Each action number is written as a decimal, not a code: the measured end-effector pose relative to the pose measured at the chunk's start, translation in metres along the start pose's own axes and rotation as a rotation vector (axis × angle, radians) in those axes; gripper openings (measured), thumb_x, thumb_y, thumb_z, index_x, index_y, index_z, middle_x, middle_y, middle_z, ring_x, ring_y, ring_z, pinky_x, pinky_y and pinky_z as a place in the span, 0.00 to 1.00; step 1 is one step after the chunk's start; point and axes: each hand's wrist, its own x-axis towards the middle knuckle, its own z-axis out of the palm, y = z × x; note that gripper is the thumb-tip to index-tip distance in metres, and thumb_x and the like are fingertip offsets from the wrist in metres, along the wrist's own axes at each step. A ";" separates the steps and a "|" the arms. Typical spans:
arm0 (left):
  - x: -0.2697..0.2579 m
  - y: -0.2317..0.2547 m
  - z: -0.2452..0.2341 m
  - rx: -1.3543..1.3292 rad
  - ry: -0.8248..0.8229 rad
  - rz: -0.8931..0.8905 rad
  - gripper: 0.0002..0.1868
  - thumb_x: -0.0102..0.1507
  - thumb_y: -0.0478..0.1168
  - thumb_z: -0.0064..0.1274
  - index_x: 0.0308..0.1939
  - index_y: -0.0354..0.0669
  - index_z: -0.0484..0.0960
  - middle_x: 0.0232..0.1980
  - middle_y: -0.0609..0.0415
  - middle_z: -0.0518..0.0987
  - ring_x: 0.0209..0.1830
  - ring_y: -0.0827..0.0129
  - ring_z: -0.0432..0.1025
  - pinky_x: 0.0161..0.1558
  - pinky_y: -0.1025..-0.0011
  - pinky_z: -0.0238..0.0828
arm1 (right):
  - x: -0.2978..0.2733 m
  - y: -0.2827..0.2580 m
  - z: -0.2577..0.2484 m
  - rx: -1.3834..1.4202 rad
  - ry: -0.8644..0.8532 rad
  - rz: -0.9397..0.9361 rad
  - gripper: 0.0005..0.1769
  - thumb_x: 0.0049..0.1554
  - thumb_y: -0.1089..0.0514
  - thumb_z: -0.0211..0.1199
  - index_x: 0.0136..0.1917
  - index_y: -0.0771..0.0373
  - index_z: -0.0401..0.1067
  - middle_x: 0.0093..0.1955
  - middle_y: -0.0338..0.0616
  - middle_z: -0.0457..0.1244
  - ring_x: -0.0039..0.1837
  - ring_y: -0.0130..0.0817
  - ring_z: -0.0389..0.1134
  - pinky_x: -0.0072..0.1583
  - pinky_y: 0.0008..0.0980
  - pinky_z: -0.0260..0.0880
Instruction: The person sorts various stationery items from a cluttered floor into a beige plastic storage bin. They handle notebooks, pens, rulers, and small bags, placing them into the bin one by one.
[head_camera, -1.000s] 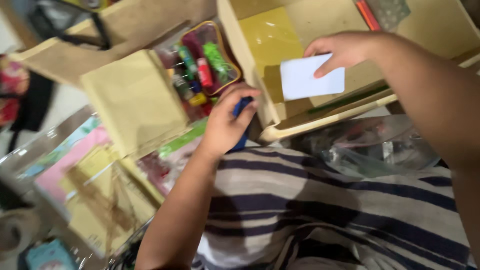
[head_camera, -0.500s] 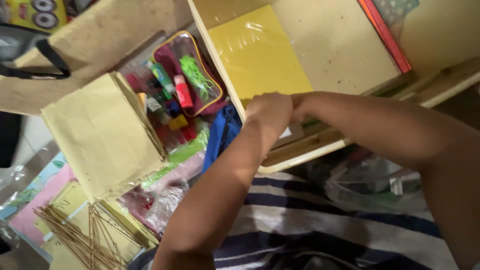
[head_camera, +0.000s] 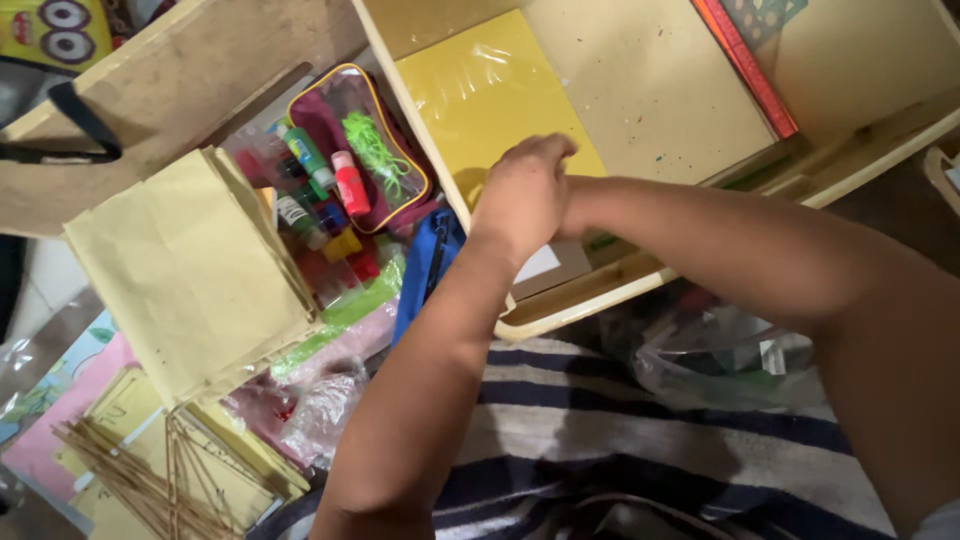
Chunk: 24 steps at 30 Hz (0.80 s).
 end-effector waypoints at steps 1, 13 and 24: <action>-0.002 0.001 -0.004 -0.110 0.096 0.047 0.12 0.67 0.33 0.51 0.54 0.44 0.83 0.54 0.46 0.83 0.56 0.53 0.78 0.60 0.62 0.76 | -0.004 -0.006 -0.006 -0.002 0.007 -0.024 0.14 0.58 0.51 0.63 0.54 0.59 0.78 0.55 0.49 0.72 0.58 0.43 0.71 0.62 0.41 0.68; -0.198 -0.092 -0.171 -0.176 -0.213 -0.500 0.14 0.67 0.45 0.53 0.45 0.37 0.84 0.39 0.48 0.84 0.40 0.62 0.79 0.44 0.68 0.75 | -0.116 -0.081 -0.088 -0.202 0.262 0.051 0.27 0.59 0.46 0.62 0.70 0.52 0.70 0.64 0.42 0.69 0.63 0.41 0.70 0.63 0.41 0.69; -0.309 -0.161 -0.105 0.533 -0.165 -0.727 0.41 0.57 0.51 0.61 0.71 0.44 0.66 0.64 0.29 0.69 0.64 0.36 0.66 0.61 0.45 0.62 | -0.141 -0.157 -0.067 -0.388 0.292 0.070 0.26 0.59 0.45 0.61 0.70 0.46 0.71 0.63 0.39 0.69 0.63 0.39 0.70 0.64 0.40 0.69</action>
